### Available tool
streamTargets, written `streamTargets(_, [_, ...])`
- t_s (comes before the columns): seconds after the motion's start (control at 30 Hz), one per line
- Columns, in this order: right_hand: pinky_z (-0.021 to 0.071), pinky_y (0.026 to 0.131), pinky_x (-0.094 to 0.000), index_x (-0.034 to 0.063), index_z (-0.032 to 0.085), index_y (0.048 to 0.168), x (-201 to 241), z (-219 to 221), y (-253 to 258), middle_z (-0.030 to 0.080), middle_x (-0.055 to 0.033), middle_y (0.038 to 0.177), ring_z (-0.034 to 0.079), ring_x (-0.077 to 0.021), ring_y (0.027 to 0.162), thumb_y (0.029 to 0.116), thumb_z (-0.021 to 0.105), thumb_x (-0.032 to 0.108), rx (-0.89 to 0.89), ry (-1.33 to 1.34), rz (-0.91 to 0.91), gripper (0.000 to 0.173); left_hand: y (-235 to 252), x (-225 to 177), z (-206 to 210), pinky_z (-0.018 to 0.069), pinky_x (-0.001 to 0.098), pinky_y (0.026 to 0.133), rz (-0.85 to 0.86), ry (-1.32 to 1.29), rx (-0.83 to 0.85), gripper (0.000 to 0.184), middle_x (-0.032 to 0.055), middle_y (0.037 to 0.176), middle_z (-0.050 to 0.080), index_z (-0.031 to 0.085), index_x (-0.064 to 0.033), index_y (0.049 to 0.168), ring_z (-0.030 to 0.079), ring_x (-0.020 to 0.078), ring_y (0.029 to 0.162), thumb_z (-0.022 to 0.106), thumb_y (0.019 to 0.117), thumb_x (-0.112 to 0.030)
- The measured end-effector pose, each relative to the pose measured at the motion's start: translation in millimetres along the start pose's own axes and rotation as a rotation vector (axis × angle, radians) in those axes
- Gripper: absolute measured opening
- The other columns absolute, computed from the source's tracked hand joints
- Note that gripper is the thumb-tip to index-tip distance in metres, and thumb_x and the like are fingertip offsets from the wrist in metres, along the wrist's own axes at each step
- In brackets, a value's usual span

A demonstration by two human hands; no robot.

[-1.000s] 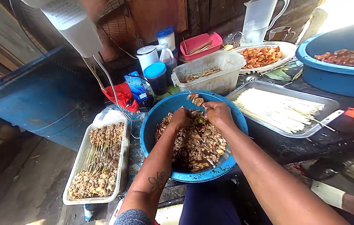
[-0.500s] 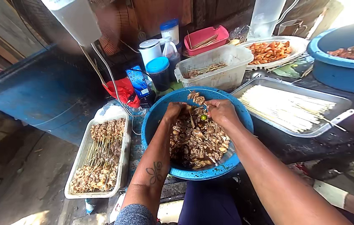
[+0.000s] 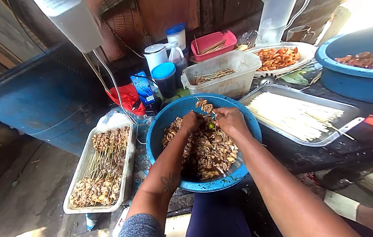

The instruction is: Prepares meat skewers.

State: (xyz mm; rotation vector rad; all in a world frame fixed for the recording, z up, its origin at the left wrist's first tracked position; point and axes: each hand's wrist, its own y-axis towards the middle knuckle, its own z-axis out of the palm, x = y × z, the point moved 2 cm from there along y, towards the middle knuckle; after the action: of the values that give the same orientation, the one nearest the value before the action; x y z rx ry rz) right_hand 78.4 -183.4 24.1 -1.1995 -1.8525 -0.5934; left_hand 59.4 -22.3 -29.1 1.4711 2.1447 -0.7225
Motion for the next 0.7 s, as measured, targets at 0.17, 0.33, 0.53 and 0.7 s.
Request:
streamTargets(0.17, [0.0514,0.091,-0.0562,0.0032,0.072,0.127,1.8,1.5,-0.2,0.072,-0.0207,0.106,0.068,-0.0352,0.096,0.108,0.049,0.006,0.075,-0.042,0.003,0.031,-11.6,18.8,-20.5,0.0522,0.023,0.059,-0.154,-1.026,-0.197,0.016,0.0061,0.086,0.064,0.062,0.0042,0.116,0.059,0.0082,0.063,0.054,0.1021,0.001])
streamTargets(0.33, [0.0517,0.092,-0.0572,0.003,0.073,0.126,3.2,4.6,-3.0,0.072,-0.0218,0.109,0.069,-0.0367,0.098,0.1081,0.048,0.006,0.168,-0.127,-0.045,0.03,-8.9,25.4,-30.5,0.0535,0.0272,0.069,-0.092,-0.927,-0.39,0.016,0.0103,0.089,0.066,0.065,0.0085,0.111,0.06,0.0109,0.071,0.059,0.0967,0.007])
streamTargets(0.53, [0.0512,0.095,-0.0595,0.0035,0.073,0.127,3.5,7.3,-2.6,0.072,-0.0229,0.116,0.069,-0.0388,0.106,0.1072,0.05,0.006,0.168,-0.159,-0.032,0.03,-14.3,13.5,-37.0,0.0585,0.0395,0.082,-0.034,-0.609,-0.434,0.016,0.0171,0.098,0.072,0.07,0.0054,0.11,0.069,0.0215,0.084,0.064,0.096,0.001])
streamTargets(0.7, [0.0528,0.093,-0.0553,0.0041,0.073,0.126,4.5,7.4,-2.8,0.072,-0.0207,0.115,0.069,-0.0347,0.101,0.1074,0.05,0.006,0.171,-0.134,-0.048,0.029,-13.4,14.8,-36.3,0.0567,0.0409,0.082,-0.029,-0.581,-0.445,0.019,0.0161,0.096,0.072,0.072,0.0039,0.112,0.068,0.0211,0.084,0.058,0.1005,-0.002])
